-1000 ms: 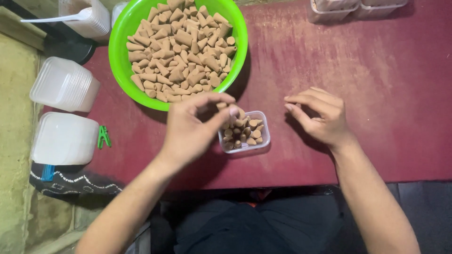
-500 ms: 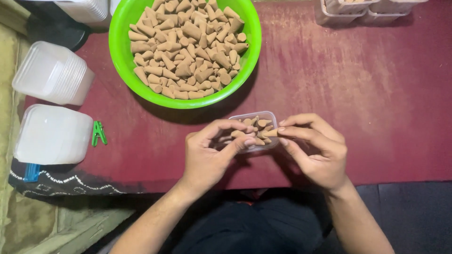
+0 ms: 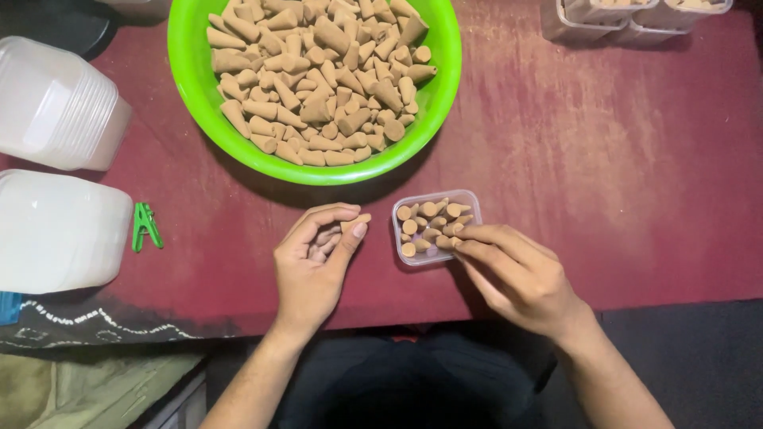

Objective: The person transfers small, cone-shaped clay pieces from a green bowl into a small transparent plastic container. They pick up pieces one by one or in small handfuls and place them into the container, arranging them to fit.

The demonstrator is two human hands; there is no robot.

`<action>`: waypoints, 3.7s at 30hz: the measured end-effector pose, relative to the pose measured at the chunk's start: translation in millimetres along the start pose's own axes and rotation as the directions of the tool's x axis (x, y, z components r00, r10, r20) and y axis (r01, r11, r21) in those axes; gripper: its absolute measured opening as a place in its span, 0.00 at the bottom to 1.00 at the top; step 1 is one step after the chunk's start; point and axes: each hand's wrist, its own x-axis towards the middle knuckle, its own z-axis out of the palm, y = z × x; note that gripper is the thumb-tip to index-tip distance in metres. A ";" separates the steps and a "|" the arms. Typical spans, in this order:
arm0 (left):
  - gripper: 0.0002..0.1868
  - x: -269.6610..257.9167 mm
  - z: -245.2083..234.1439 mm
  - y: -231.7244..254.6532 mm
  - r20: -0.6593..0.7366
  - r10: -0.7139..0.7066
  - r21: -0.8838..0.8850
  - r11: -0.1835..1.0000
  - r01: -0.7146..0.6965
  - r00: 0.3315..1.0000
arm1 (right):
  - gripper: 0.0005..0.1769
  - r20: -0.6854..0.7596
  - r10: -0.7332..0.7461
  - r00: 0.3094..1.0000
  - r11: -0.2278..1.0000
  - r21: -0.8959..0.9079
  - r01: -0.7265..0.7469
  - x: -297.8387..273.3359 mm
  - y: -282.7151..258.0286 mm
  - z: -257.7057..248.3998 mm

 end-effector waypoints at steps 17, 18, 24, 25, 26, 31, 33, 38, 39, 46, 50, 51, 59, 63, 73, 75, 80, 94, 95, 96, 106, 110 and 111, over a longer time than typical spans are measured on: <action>0.06 0.9 -0.7 0.3 -0.005 0.029 -0.071 0.997 -0.029 1.000 | 0.04 0.200 -0.122 0.972 0.972 -0.177 0.158 -2.1 17.0 1.1; 0.06 1.1 -0.6 -0.1 -0.009 0.043 -0.073 0.996 -0.044 0.999 | 0.05 0.207 -0.125 0.970 0.968 -0.190 0.166 -3.1 17.9 1.1; 0.10 -5.7 -0.1 -6.1 0.024 0.035 -0.102 0.994 -0.032 0.999 | 0.06 0.123 -0.036 0.992 0.992 -0.117 0.050 -13.5 20.5 -2.9; 0.10 -5.9 0.7 -3.6 0.024 0.036 -0.101 0.994 -0.033 0.999 | 0.06 0.122 -0.037 0.992 0.992 -0.117 0.051 -13.2 19.2 -3.7; 0.11 -6.0 1.6 -1.2 0.042 0.086 -0.076 0.994 -0.082 0.995 | 0.05 0.084 -0.022 0.996 0.997 -0.073 0.028 -13.0 17.8 -4.4; 0.13 -16.1 8.8 19.8 0.198 0.228 0.011 0.972 -0.235 0.953 | 0.07 0.079 -0.014 0.997 0.998 0.063 0.009 -8.4 -1.4 -8.6; 0.12 -20.7 16.3 26.0 0.264 0.253 0.043 0.961 -0.273 0.931 | 0.11 0.086 -0.001 0.996 0.995 0.097 -0.007 -9.8 -8.1 -5.9; 0.08 -26.3 32.3 36.0 0.344 0.302 0.040 0.941 -0.335 0.889 | 0.10 0.064 -0.018 0.998 0.994 0.105 0.011 -9.4 -13.9 -2.4; 0.06 -26.5 34.5 37.7 0.364 0.340 0.013 0.929 -0.369 0.867 | 0.08 0.052 -0.015 0.999 0.991 0.137 0.008 -10.1 -14.0 -2.3; 0.23 -7.8 32.6 28.0 0.558 0.552 0.402 0.473 -0.784 0.620 | 0.09 -0.138 0.181 0.974 0.972 0.173 -0.156 -43.9 -1.2 -5.3; 0.27 0.7 34.7 16.7 0.705 0.479 0.472 0.233 -0.850 0.523 | 0.14 -0.214 0.365 0.906 0.917 0.251 -0.310 -73.4 14.3 -3.1; 0.26 2.1 36.1 14.3 0.731 0.460 0.493 0.153 -0.856 0.503 | 0.19 -0.230 0.361 0.904 0.913 0.283 -0.293 -78.9 17.9 -2.1; 0.11 2.5 45.2 -11.6 0.592 0.664 0.460 0.186 -0.868 0.456 | 0.13 -0.323 0.280 0.904 0.928 0.332 -0.169 -57.7 17.1 7.1; 0.08 4.9 44.2 -11.5 0.536 0.725 0.443 0.194 -0.875 0.432 | 0.10 -0.292 0.225 0.930 0.968 0.176 -0.179 -36.8 11.2 8.9; 0.08 4.2 42.1 -17.8 0.489 0.746 0.412 0.260 -0.873 0.453 | 0.06 -0.171 0.036 0.985 0.998 -0.038 -0.043 -21.1 11.4 18.1; 0.07 5.1 42.8 -16.2 0.471 0.762 0.400 0.265 -0.877 0.445 | 0.04 -0.102 0.028 0.994 0.996 -0.078 -0.036 -19.7 12.0 15.2; 0.06 6.6 41.2 -13.9 0.466 0.760 0.393 0.281 -0.875 0.453 | 0.04 0.008 -0.018 1.000 0.995 -0.103 0.018 -19.0 16.2 12.5; 0.09 5.3 34.1 0.7 0.475 0.736 0.363 0.336 -0.869 0.482 | 0.12 -0.009 -0.042 0.999 0.977 -0.211 0.039 -39.3 28.9 6.1; 0.10 4.4 31.2 4.0 0.473 0.728 0.343 0.366 -0.865 0.496 | 0.12 -0.052 -0.018 0.999 0.981 -0.192 0.008 -46.0 35.1 3.4; 0.11 4.5 29.4 7.0 0.470 0.722 0.322 0.395 -0.861 0.507 | 0.12 -0.093 0.005 0.996 0.985 -0.174 -0.021 -52.0 42.6 0.1; 0.08 125.8 -4.1 64.2 0.628 0.507 0.505 0.312 -0.805 0.590 | 0.04 -0.217 0.242 0.946 0.954 -0.126 -0.272 -68.5 75.9 -8.6; 0.16 182.4 -2.0 42.6 0.795 0.246 0.514 0.213 -0.831 0.555 | 0.04 -0.233 0.276 0.933 0.949 -0.087 -0.302 -72.3 81.2 -9.4; 0.21 193.5 -1.0 37.0 0.834 0.179 0.500 0.154 -0.852 0.522 | 0.04 -0.249 0.294 0.923 0.944 -0.073 -0.321 -74.0 82.9 -10.2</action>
